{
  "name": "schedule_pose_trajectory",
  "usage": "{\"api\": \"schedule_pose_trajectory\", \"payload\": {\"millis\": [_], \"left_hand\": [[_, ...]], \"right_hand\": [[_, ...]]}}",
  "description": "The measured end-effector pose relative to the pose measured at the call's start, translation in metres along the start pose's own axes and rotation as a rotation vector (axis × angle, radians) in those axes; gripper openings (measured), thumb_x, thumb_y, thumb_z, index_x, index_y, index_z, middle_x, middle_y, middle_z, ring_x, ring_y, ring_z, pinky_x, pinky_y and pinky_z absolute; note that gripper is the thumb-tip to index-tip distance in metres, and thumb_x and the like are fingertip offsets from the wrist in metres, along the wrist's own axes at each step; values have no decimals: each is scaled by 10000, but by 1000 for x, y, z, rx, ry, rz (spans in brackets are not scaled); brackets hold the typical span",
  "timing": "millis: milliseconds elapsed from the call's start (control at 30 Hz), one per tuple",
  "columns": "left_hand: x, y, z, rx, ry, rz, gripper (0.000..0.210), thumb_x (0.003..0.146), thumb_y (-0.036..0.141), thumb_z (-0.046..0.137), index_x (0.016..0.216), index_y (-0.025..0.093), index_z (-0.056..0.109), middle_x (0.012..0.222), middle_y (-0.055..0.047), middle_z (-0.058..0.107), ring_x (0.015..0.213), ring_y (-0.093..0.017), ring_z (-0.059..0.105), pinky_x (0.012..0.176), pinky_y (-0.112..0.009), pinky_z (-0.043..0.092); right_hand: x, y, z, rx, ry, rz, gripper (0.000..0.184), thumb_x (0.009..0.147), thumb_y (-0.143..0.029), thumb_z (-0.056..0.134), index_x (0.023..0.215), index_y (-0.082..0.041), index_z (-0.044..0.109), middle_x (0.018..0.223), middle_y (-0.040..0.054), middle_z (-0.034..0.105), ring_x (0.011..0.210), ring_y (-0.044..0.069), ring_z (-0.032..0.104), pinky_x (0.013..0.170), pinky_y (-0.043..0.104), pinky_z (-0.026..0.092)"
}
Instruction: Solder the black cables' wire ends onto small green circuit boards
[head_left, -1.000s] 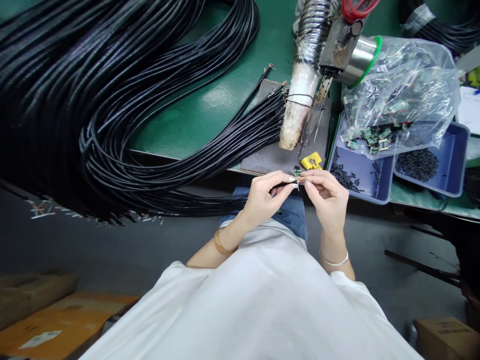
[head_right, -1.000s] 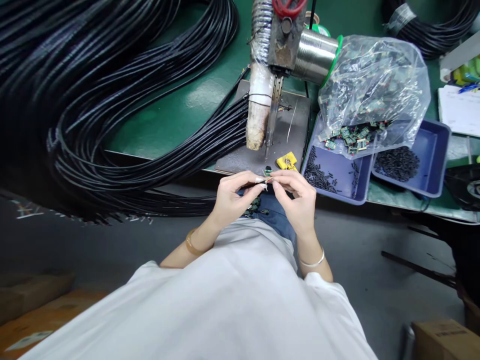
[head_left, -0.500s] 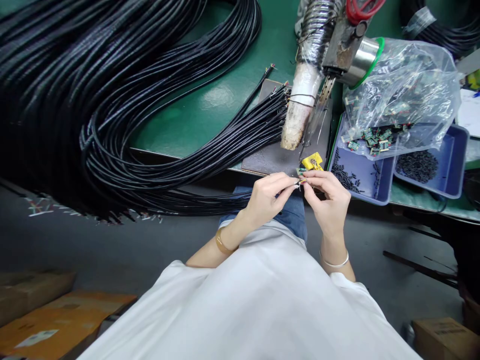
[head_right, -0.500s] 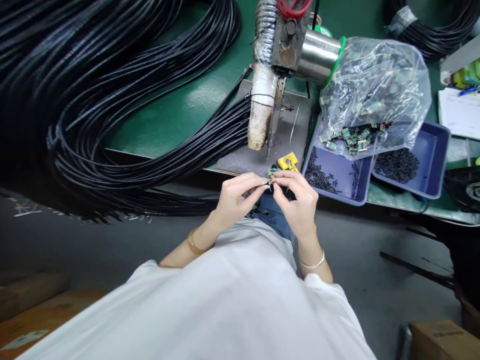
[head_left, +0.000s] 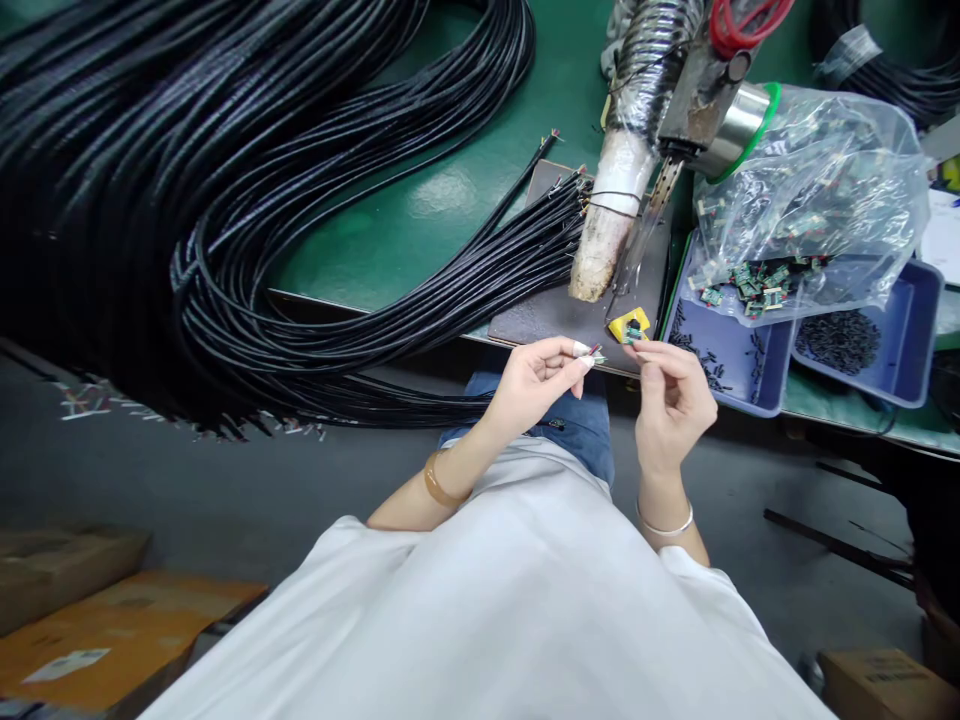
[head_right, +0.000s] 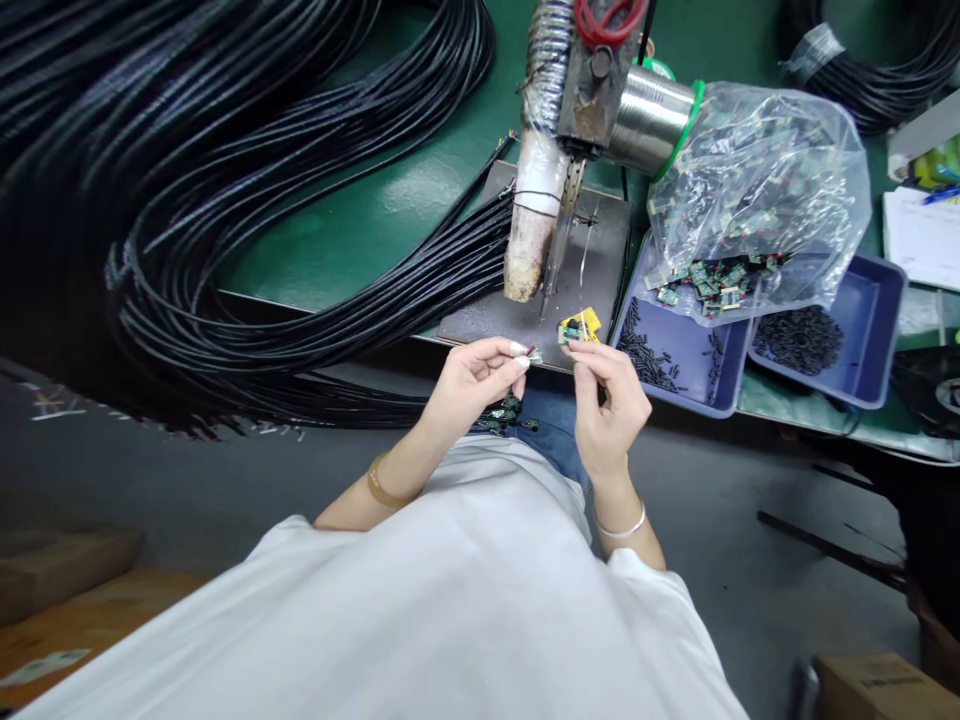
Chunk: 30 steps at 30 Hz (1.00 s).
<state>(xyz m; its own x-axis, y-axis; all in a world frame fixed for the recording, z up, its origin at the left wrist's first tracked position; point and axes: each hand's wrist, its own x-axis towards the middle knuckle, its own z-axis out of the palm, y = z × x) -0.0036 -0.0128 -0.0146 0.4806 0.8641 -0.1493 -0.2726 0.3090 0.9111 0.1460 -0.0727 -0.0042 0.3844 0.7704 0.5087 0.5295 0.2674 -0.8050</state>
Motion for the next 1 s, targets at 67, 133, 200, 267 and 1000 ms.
{"api": "schedule_pose_trajectory", "payload": {"millis": [67, 133, 200, 267, 1000], "left_hand": [[2, 2, 0, -12, 11, -12, 278, 827, 396, 761, 871, 137, 671, 581, 23, 617, 455, -40, 448, 488, -184, 377], [3, 3, 0, -10, 17, -10, 297, 811, 413, 769, 817, 140, 652, 576, 22, 615, 440, -35, 433, 466, -183, 354], [5, 4, 1, -2, 28, -2, 313, 797, 418, 774, 772, 147, 619, 557, 31, 594, 428, -31, 412, 446, -179, 326], [7, 4, 1, -5, 45, -3, 324, 779, 413, 781, 747, 156, 585, 520, 57, 533, 422, -28, 379, 432, -173, 289], [35, 8, 2, 83, 73, 102, 173, 789, 282, 721, 760, 122, 661, 560, 54, 472, 486, -30, 342, 476, -167, 279]], "right_hand": [[-1, -1, -2, 10, 18, -66, 199, 953, -162, 575, 1058, -283, 693, 1028, 37, 759, 978, 215, 739, 865, 439, 636], [-3, -1, -1, -41, -24, -168, 195, 931, -153, 613, 1055, -290, 677, 1028, 28, 770, 939, 203, 752, 832, 401, 642], [-5, 0, 1, -117, -68, -257, 208, 890, -132, 671, 1022, -292, 674, 1004, 15, 781, 885, 184, 759, 795, 357, 642], [-6, 2, 4, -146, -78, -268, 206, 874, -124, 692, 998, -287, 672, 974, 10, 783, 863, 179, 760, 782, 348, 644], [23, 17, 11, -222, -97, -332, 208, 861, -77, 673, 941, -267, 647, 973, 11, 770, 883, 169, 741, 800, 321, 614]]}}
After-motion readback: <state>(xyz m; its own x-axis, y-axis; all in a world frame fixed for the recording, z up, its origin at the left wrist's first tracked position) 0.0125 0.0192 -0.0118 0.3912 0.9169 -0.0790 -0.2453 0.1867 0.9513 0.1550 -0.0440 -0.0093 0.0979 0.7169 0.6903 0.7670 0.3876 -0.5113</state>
